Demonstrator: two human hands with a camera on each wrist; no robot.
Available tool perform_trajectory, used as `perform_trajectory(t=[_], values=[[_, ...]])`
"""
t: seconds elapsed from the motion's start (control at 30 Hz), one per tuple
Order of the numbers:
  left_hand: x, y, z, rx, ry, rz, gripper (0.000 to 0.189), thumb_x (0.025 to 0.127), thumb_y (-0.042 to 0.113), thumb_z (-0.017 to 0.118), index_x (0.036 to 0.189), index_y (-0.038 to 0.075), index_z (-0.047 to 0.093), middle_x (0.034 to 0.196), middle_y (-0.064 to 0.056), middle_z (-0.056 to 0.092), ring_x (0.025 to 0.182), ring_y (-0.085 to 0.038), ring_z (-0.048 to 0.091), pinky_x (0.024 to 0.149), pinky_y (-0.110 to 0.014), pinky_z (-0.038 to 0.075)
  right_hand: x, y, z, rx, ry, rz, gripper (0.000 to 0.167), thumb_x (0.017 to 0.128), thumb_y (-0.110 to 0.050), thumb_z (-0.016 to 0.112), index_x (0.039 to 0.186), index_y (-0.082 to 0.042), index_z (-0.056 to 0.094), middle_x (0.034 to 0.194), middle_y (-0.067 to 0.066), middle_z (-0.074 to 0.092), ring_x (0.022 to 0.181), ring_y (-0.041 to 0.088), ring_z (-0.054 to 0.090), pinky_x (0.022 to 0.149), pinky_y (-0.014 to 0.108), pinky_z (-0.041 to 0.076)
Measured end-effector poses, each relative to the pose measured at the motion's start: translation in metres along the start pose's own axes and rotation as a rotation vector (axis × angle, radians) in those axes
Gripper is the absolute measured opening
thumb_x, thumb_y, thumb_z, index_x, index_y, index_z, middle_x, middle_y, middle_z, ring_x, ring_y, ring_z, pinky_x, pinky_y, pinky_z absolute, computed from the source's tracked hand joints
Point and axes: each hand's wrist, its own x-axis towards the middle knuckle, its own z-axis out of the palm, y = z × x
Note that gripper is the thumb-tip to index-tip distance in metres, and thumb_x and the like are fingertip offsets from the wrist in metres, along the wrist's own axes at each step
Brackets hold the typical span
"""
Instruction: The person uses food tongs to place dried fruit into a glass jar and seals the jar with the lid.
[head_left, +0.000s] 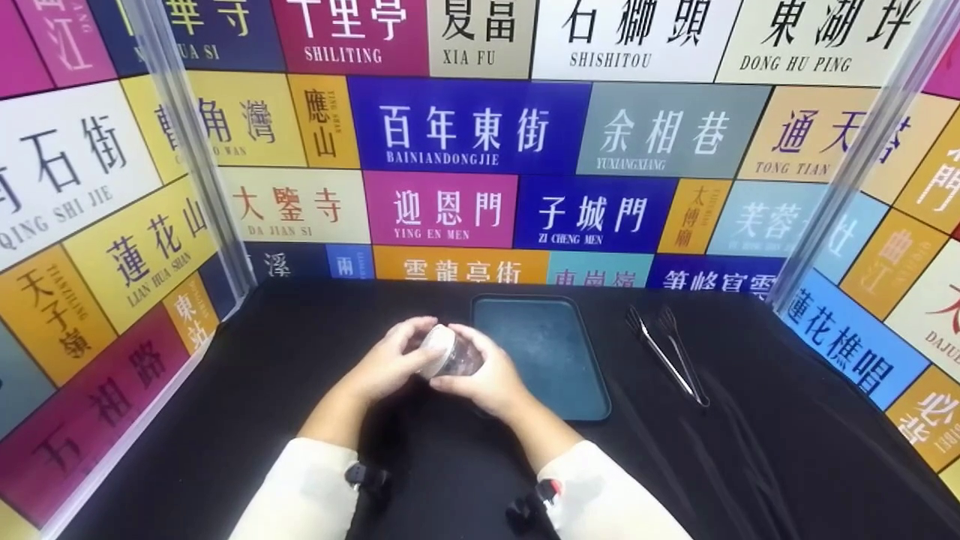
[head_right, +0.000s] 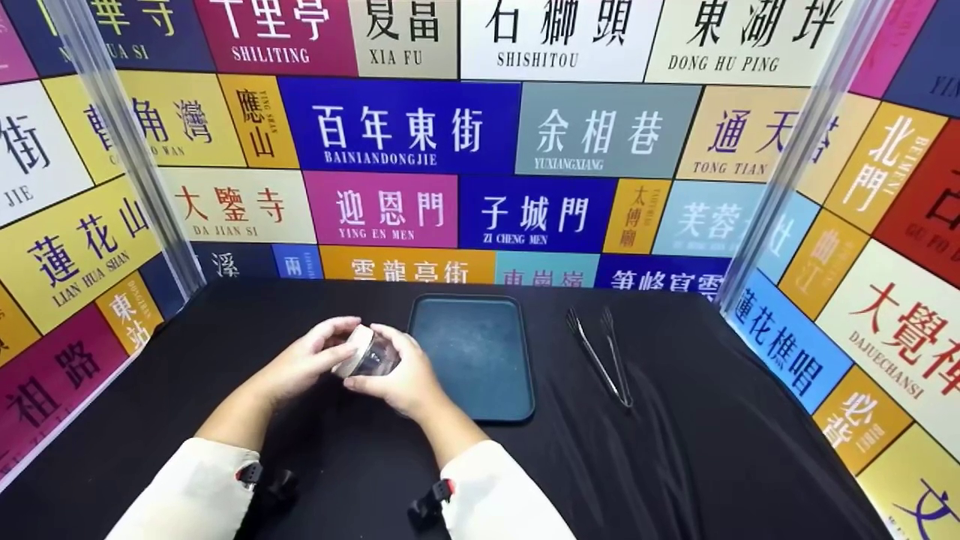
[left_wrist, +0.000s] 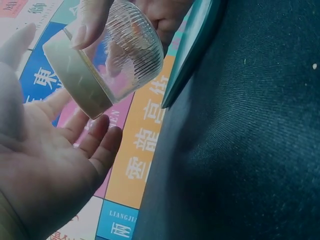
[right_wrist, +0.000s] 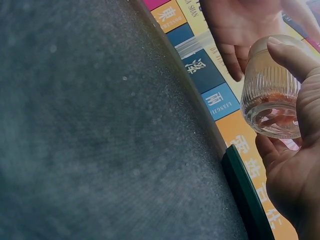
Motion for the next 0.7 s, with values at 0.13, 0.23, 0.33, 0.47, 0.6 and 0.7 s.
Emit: perform_trajectory(t=[0.13,0.23,0.33,0.47,0.6,0.7], values=[[0.0012,-0.0019,0.0007,0.002,0.007,-0.011,0.067,0.096,0.042,0.077,0.152,0.01,0.057,0.153,-0.013,0.061,0.139,-0.032,0.061,0.123,-0.053,0.046,0.0001,-0.0003,0.0005,0.017,-0.003,-0.001,0.09,0.069,-0.026,0.101,0.15,-0.021,0.061,0.143,0.007,0.068,0.124,0.023,0.066,0.112,0.04,0.054],[0.0007,-0.0024,-0.0002,-0.012,0.006,-0.003,0.067,0.094,0.038,0.08,0.152,0.012,0.058,0.153,-0.011,0.063,0.137,-0.03,0.062,0.121,-0.053,0.048,-0.0002,-0.001,0.0004,0.017,-0.005,-0.001,0.09,0.07,-0.026,0.101,0.15,-0.021,0.061,0.143,0.007,0.068,0.123,0.023,0.066,0.111,0.04,0.055],[0.0,-0.0019,-0.0012,-0.016,-0.006,0.026,0.067,0.091,0.03,0.081,0.153,0.017,0.058,0.154,-0.008,0.061,0.137,-0.029,0.061,0.122,-0.053,0.047,-0.0004,-0.0017,0.0001,0.01,-0.006,-0.002,0.09,0.07,-0.028,0.101,0.15,-0.021,0.061,0.142,0.007,0.068,0.122,0.023,0.066,0.109,0.04,0.056],[-0.0005,-0.0013,-0.0023,-0.036,-0.041,0.092,0.066,0.086,0.018,0.079,0.15,0.021,0.06,0.151,-0.006,0.062,0.132,-0.028,0.06,0.119,-0.052,0.048,-0.0008,-0.0007,0.0,0.007,-0.014,-0.003,0.091,0.07,-0.028,0.101,0.151,-0.021,0.06,0.142,0.008,0.068,0.122,0.023,0.067,0.109,0.04,0.057],[0.0004,-0.0023,-0.0022,-0.088,-0.077,0.181,0.061,0.083,0.005,0.076,0.142,0.017,0.062,0.142,-0.008,0.064,0.124,-0.028,0.059,0.11,-0.046,0.051,-0.0016,0.0005,0.0005,0.003,-0.021,-0.004,0.092,0.071,-0.029,0.1,0.152,-0.019,0.059,0.144,0.009,0.068,0.126,0.024,0.066,0.112,0.04,0.054],[0.0015,-0.0039,-0.0018,-0.135,-0.108,0.244,0.058,0.081,-0.005,0.073,0.136,0.011,0.063,0.138,-0.011,0.064,0.121,-0.029,0.059,0.103,-0.042,0.053,-0.0023,0.0002,0.0007,-0.009,-0.025,0.005,0.094,0.07,-0.031,0.101,0.153,-0.017,0.059,0.146,0.008,0.068,0.128,0.023,0.065,0.116,0.041,0.051]])
